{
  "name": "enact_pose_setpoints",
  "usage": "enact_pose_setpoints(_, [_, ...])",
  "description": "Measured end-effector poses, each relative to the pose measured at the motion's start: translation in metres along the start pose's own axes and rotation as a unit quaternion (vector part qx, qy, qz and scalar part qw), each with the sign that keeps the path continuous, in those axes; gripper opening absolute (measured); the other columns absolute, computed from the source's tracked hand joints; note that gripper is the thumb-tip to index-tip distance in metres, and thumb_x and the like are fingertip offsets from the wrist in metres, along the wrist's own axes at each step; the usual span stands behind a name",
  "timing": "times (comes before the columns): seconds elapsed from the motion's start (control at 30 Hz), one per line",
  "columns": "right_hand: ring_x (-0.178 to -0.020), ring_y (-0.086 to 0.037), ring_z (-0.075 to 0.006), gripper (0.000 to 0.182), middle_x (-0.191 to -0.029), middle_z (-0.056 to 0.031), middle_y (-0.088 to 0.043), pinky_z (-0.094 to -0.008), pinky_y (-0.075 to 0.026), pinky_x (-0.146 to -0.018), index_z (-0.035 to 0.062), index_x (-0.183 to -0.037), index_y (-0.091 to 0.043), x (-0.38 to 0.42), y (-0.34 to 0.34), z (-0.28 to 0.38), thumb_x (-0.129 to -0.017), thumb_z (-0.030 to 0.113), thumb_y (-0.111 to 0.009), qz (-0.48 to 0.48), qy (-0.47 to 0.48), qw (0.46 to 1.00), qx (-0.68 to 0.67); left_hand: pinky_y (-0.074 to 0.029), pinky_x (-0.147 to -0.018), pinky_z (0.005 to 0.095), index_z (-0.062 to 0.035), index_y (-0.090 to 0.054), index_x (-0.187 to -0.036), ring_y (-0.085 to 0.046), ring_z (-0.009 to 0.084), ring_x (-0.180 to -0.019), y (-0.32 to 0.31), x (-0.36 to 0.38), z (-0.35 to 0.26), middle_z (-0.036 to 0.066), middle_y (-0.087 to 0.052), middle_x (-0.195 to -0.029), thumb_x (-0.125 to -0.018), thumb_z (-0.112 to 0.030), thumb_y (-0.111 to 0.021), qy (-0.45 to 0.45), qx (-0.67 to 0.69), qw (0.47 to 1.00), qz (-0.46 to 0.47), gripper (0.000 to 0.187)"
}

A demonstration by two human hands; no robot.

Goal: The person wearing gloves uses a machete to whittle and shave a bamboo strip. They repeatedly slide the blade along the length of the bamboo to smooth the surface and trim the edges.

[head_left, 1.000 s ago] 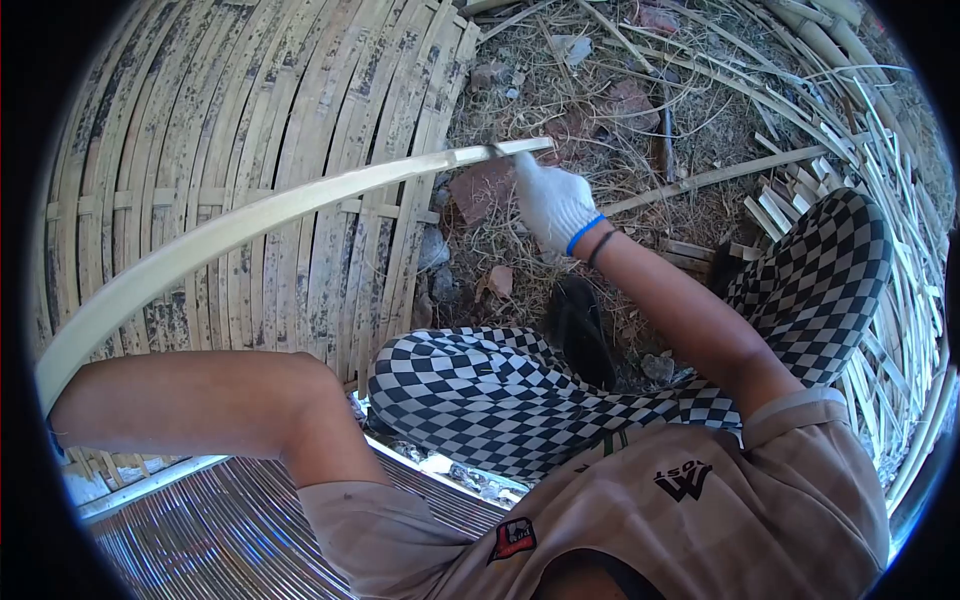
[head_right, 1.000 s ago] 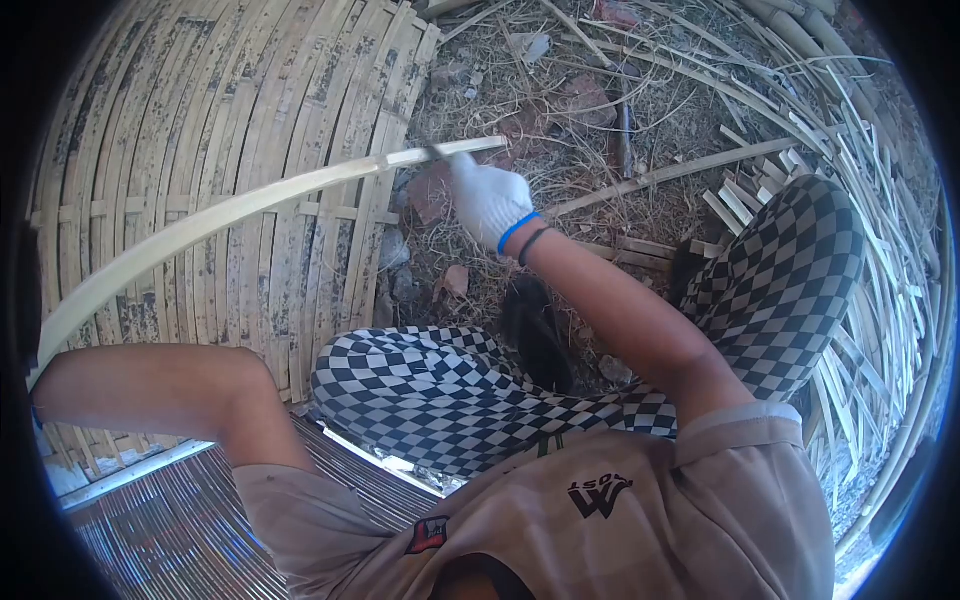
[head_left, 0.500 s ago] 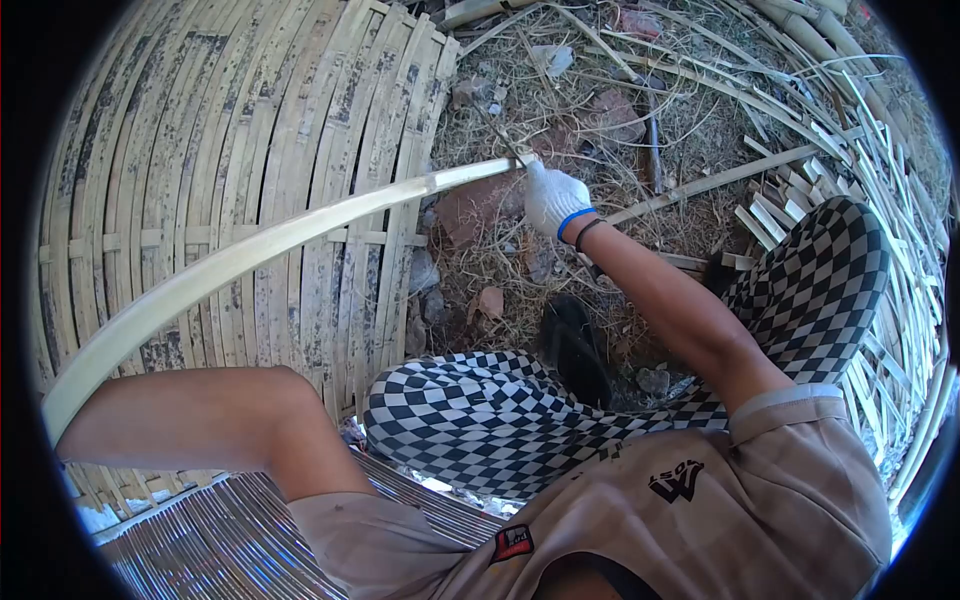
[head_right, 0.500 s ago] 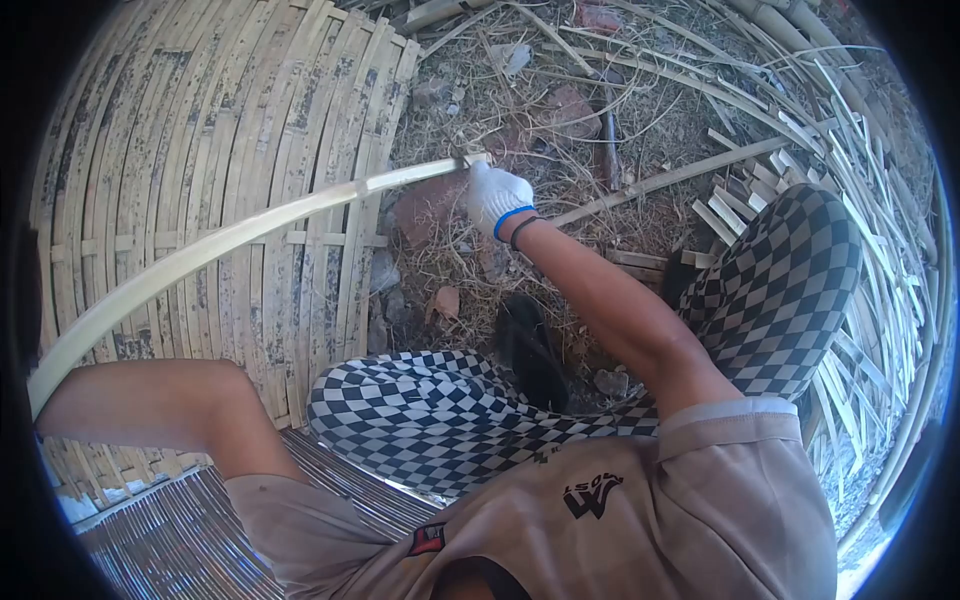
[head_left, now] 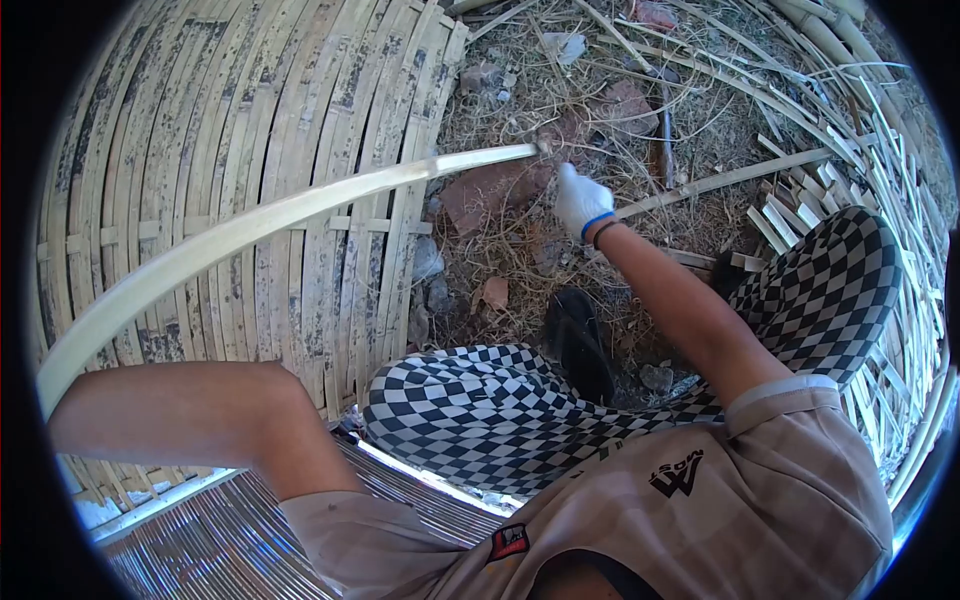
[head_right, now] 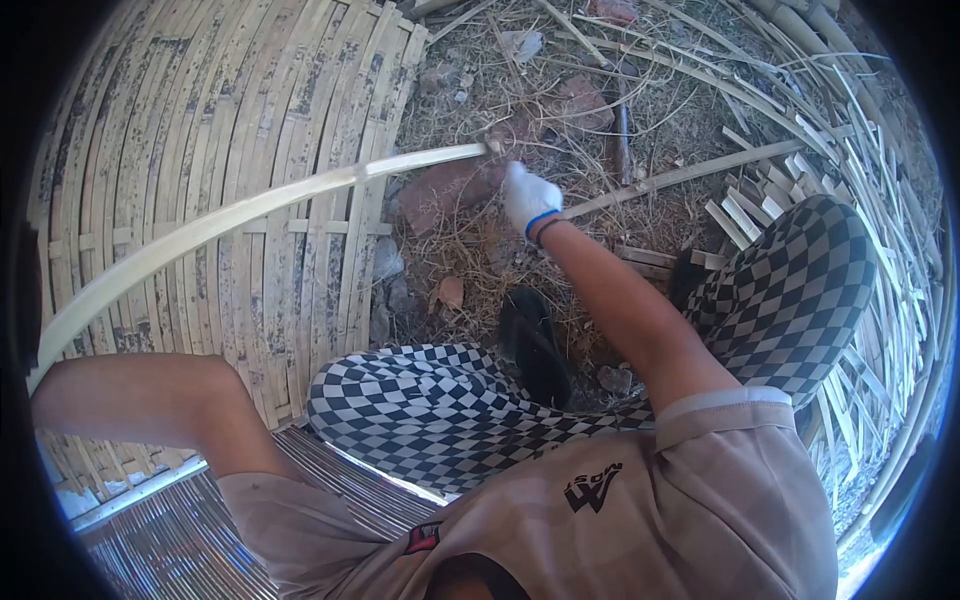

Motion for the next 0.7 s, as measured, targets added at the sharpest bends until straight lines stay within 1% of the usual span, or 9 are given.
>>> enact_pose_setpoints(0.13, [-0.106, -0.072, -0.0406, 0.028, -0.109, -0.0256, -0.074, -0.0513, -0.057, -0.088, -0.001, -0.118, -0.062, -0.025, 0.001, -0.033, -0.095, 0.014, -0.056, 0.035, 0.01, 0.999, 0.021, -0.041, -0.041, 0.0193, -0.0119, -0.045, -0.075, -0.046, 0.005, -0.041, -0.009, -0.001, 0.018, -0.005, -0.049, -0.055, -0.101, -0.017, -0.059, 0.04, 0.015, 0.999, 0.012, 0.031])
enact_pose_setpoints(0.27, [-0.115, -0.069, -0.0417, 0.034, -0.118, -0.0279, -0.071, -0.0508, -0.055, -0.095, -0.0015, -0.12, -0.068, -0.03, 0.016, -0.033, -0.095, 0.019, -0.057, 0.072, -0.028, 0.997, -0.016, -0.046, -0.055, 0.0264, -0.0112, -0.049, -0.078, -0.05, 0.0098, -0.055, -0.019, 0.002, 0.014, 0.0, -0.052, -0.066, -0.101, -0.031, -0.051, 0.088, 0.011, 0.996, 0.02, 0.03])
enact_pose_setpoints(0.33, [-0.117, -0.067, -0.043, 0.037, -0.12, -0.03, -0.07, -0.0494, -0.054, -0.098, -0.0012, -0.121, -0.07, -0.033, 0.001, -0.043, -0.094, 0.021, -0.057, 0.105, -0.029, 0.993, -0.034, -0.048, -0.061, 0.0299, -0.0109, -0.052, -0.08, -0.052, 0.0122, -0.062, -0.017, 0.001, 0.007, 0.002, -0.053, -0.072, -0.1, -0.038, -0.047, 0.115, -0.001, 0.993, 0.014, 0.034])
enact_pose_setpoints(0.4, [-0.109, -0.069, -0.0444, 0.038, -0.109, -0.0311, -0.071, -0.049, -0.056, -0.091, -0.0022, -0.112, -0.072, -0.013, -0.003, -0.051, -0.092, 0.028, -0.059, 0.075, -0.014, 0.995, -0.068, -0.051, -0.068, 0.0335, -0.0105, -0.054, -0.081, -0.053, 0.0146, -0.069, -0.013, -0.001, -0.001, 0.004, -0.055, -0.078, -0.1, -0.044, -0.043, 0.138, -0.015, 0.99, 0.0, 0.04])
enact_pose_setpoints(0.47, [-0.107, -0.07, -0.0436, 0.04, -0.106, -0.0299, -0.072, -0.0489, -0.056, -0.091, 0.0004, -0.112, -0.072, 0.007, -0.01, -0.063, -0.092, 0.032, -0.059, 0.073, -0.008, 0.993, -0.092, -0.053, -0.075, 0.037, -0.0102, -0.056, -0.083, -0.055, 0.017, -0.075, -0.009, -0.005, -0.002, 0.006, -0.057, -0.083, -0.1, -0.051, -0.039, 0.139, -0.049, 0.988, -0.047, 0.047])
enact_pose_setpoints(0.53, [-0.104, -0.07, -0.0435, 0.041, -0.104, -0.0285, -0.072, -0.0497, -0.055, -0.089, 0.003, -0.115, -0.071, 0.037, -0.007, -0.072, -0.092, 0.034, -0.058, 0.047, 0.024, 0.99, -0.134, -0.056, -0.08, 0.0427, -0.0043, -0.059, -0.087, -0.063, 0.0232, -0.09, -0.005, -0.012, 0.013, 0.015, -0.064, -0.094, -0.101, -0.049, -0.034, 0.05, -0.157, 0.969, -0.186, 0.053])
enact_pose_setpoints(0.57, [-0.104, -0.07, -0.0438, 0.041, -0.104, -0.0282, -0.072, -0.0501, -0.055, -0.089, 0.0039, -0.117, -0.07, 0.055, -0.003, -0.077, -0.093, 0.034, -0.057, 0.042, 0.009, 0.99, -0.135, -0.056, -0.075, 0.0422, -0.0025, -0.061, -0.09, -0.063, 0.0224, -0.081, -0.008, -0.013, 0.013, 0.012, -0.062, -0.086, -0.101, -0.05, -0.036, -0.001, -0.227, 0.929, -0.291, 0.055])
enact_pose_setpoints(0.6, [-0.103, -0.07, -0.0441, 0.041, -0.103, -0.028, -0.072, -0.0506, -0.054, -0.088, 0.0049, -0.12, -0.069, 0.071, 0.002, -0.081, -0.094, 0.035, -0.057, 0.038, -0.006, 0.99, -0.137, -0.056, -0.07, 0.0418, -0.0008, -0.062, -0.093, -0.062, 0.0217, -0.071, -0.011, -0.013, 0.015, 0.009, -0.061, -0.078, -0.1, -0.052, -0.038, -0.035, -0.295, 0.868, -0.398, 0.057])
enact_pose_setpoints(0.7, [-0.104, -0.068, -0.0453, 0.042, -0.106, -0.0276, -0.072, -0.0503, -0.054, -0.089, 0.0047, -0.124, -0.067, 0.076, -0.004, -0.098, -0.096, 0.034, -0.055, 0.051, -0.023, 0.989, -0.133, -0.049, -0.062, 0.0326, -0.0046, -0.065, -0.111, -0.053, 0.0165, -0.064, -0.055, -0.039, 0.075, -0.001, -0.052, -0.069, -0.109, -0.047, -0.047, 0.092, -0.374, 0.87, -0.308, 0.046])
Point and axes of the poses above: each hand's wrist, its own x-axis away from the middle knuckle, its own y-axis out of the back of the hand, z = x × y, the point moved 3 cm from there along -x, towards the middle knuckle
